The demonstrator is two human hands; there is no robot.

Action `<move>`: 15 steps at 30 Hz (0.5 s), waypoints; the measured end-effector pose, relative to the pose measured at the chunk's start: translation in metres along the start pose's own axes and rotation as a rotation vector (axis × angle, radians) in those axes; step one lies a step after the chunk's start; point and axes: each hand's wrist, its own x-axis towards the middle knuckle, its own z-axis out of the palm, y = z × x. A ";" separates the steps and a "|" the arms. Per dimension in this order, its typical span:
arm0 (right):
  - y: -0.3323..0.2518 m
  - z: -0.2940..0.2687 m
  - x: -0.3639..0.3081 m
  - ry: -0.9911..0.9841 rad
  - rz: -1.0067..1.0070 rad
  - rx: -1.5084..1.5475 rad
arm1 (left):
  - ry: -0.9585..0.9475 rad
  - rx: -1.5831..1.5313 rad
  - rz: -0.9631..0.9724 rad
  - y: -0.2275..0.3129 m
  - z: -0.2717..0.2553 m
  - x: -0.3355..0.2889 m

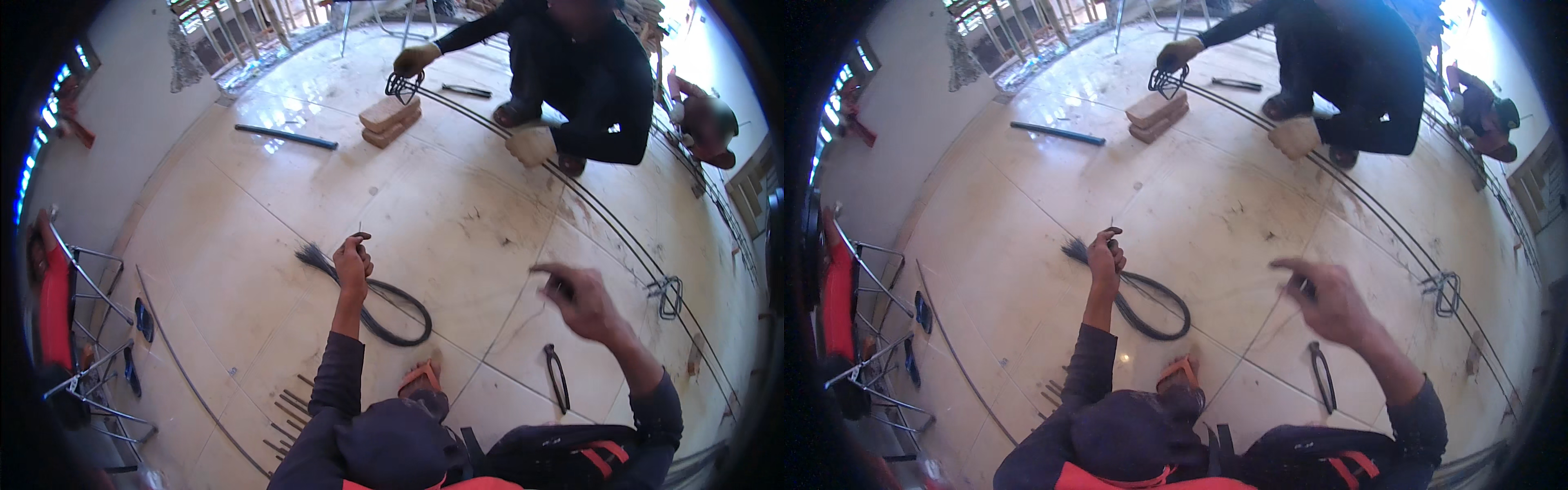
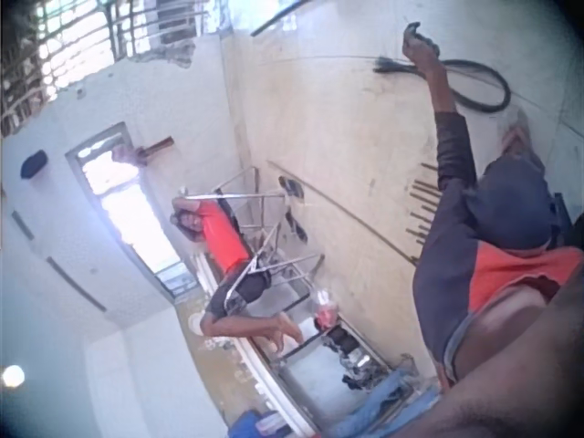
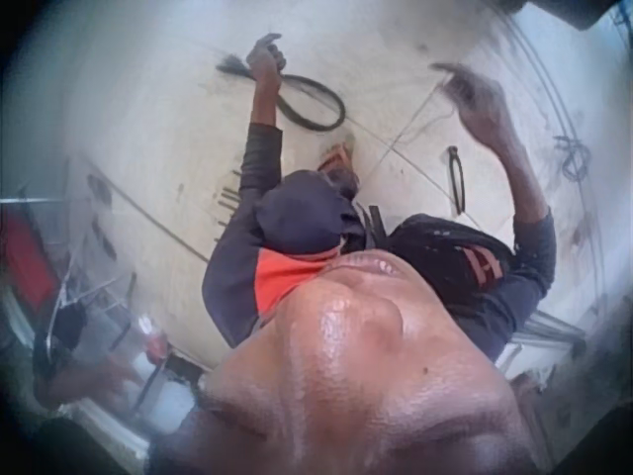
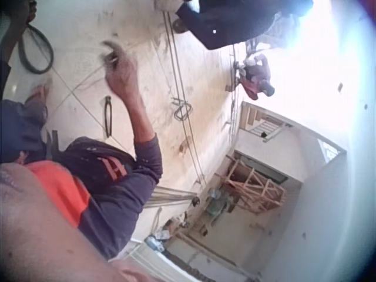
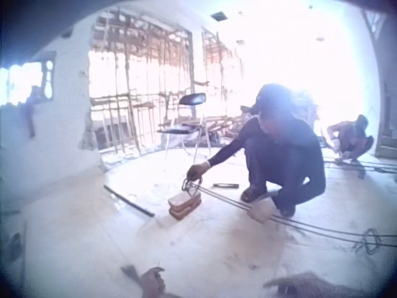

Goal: The person sits on the floor and uses pliers to twist wire ties around a metal frame structure. They repeatedly pick up wire, wrap it around the frame, and twist it to secure the components together.

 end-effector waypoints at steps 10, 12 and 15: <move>0.061 0.082 -0.056 -1.035 0.176 -0.503 | -0.159 0.092 -0.009 -0.045 0.036 -0.011; 0.025 0.068 -0.052 -1.082 0.025 0.033 | -0.135 0.201 0.044 -0.043 0.041 -0.012; -0.010 0.038 -0.031 -0.757 -0.021 0.229 | -0.163 0.280 0.125 -0.046 0.018 -0.004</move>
